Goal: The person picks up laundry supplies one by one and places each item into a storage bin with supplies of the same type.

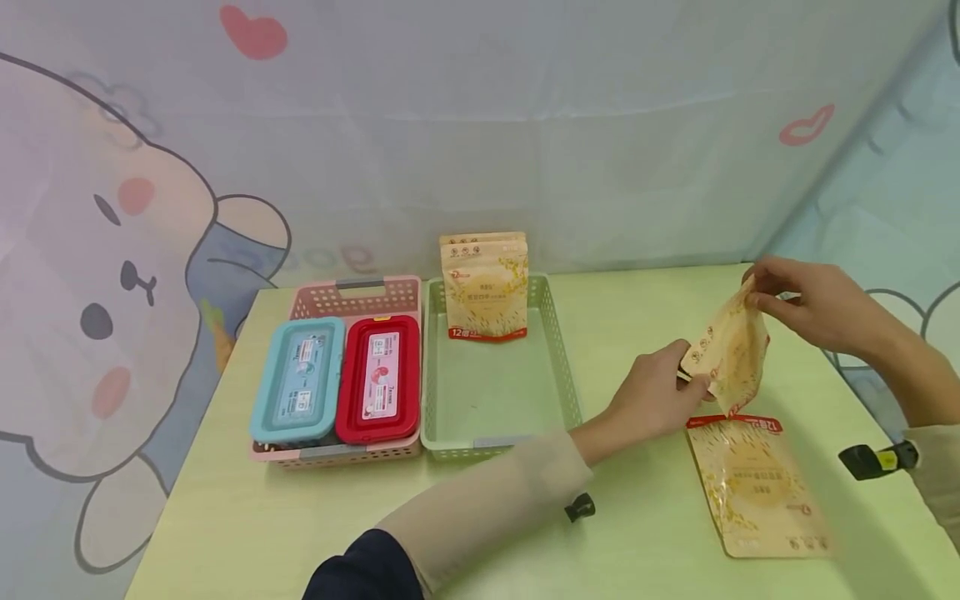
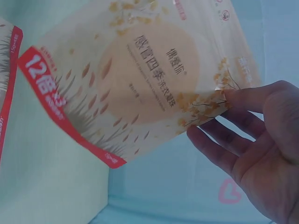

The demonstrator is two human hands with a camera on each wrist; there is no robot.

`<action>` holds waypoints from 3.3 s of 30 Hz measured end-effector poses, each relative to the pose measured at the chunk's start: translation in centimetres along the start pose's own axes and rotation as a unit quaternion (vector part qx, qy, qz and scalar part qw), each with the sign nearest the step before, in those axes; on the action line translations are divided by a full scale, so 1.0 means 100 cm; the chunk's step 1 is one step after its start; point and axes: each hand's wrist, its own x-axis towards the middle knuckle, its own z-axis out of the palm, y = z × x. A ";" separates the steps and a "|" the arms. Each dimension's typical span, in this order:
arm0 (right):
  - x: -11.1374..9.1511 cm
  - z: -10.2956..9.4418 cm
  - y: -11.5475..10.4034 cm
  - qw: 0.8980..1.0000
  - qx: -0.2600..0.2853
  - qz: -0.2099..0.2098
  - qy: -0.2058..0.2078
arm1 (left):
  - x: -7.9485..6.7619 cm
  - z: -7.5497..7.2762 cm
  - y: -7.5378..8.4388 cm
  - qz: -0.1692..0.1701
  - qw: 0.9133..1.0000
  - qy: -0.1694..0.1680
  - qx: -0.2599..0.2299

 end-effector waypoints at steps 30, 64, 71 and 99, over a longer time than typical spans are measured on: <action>0.008 -0.001 -0.025 0.993 0.089 0.028 0.073 | 0.019 -0.110 0.014 -0.011 0.999 0.040 0.017; 0.055 0.032 -0.087 0.980 0.181 -0.015 0.078 | 0.001 -0.207 -0.010 -0.017 0.990 0.081 0.116; 0.077 0.045 -0.100 0.980 0.179 -0.037 0.081 | -0.008 -0.228 -0.016 -0.033 0.986 0.101 0.128; 0.130 0.077 -0.139 0.968 0.234 -0.070 0.058 | -0.034 -0.279 -0.032 -0.065 0.973 0.156 0.159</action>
